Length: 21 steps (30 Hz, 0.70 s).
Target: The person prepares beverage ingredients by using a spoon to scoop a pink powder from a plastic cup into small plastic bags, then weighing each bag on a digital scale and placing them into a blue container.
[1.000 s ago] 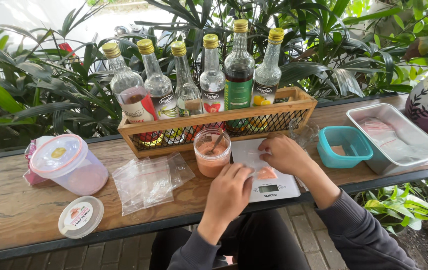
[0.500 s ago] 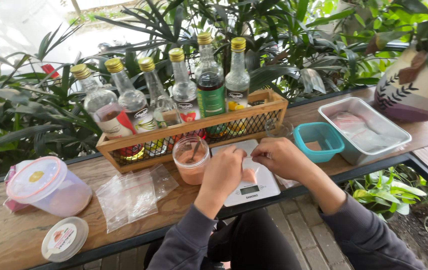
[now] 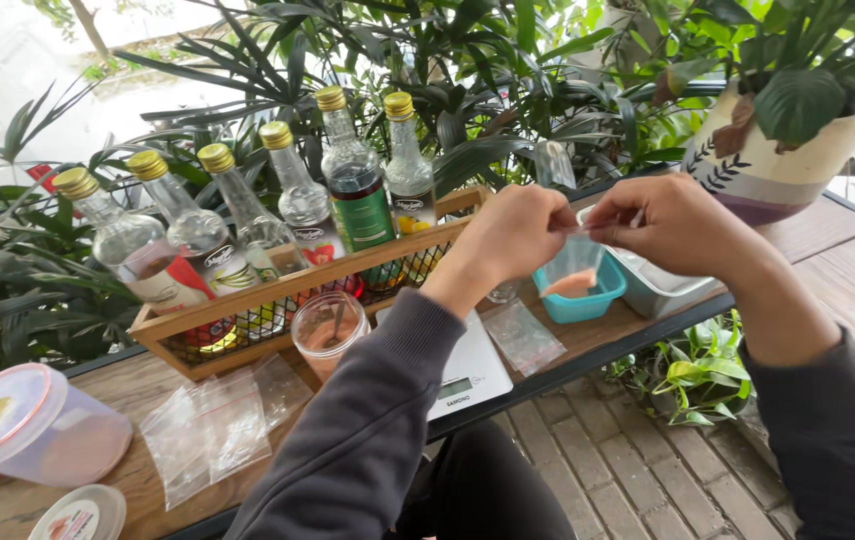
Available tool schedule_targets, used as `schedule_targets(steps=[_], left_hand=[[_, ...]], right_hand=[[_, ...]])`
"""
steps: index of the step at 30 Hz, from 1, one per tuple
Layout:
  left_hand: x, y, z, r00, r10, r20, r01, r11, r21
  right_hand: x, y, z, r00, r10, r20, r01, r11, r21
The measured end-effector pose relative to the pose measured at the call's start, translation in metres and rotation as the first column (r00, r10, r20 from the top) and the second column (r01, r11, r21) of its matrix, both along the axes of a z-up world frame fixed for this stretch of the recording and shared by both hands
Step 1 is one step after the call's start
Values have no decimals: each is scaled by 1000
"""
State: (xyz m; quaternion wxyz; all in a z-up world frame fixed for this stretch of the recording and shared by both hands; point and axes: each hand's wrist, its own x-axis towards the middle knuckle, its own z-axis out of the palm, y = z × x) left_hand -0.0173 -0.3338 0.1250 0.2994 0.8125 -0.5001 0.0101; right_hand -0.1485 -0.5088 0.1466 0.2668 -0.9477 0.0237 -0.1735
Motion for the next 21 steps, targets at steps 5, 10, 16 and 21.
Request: schedule_targets(steps=[5, 10, 16, 21], left_hand=[[21, -64, -29, 999, 1, -32, 4, 989, 148], [40, -87, -77, 999, 31, -16, -28, 989, 148], [14, -63, -94, 1000, 19, 9, -20, 984, 176], [3, -57, -109, 994, -23, 108, -2, 975, 224]], right_hand=[[23, -33, -20, 956, -164, -245, 120, 975, -187], [48, -65, -69, 959, -131, -253, 56, 957, -284], [40, -59, -105, 977, -94, -192, 7, 911, -412], [20, -51, -104, 980, -70, -188, -11, 918, -397]])
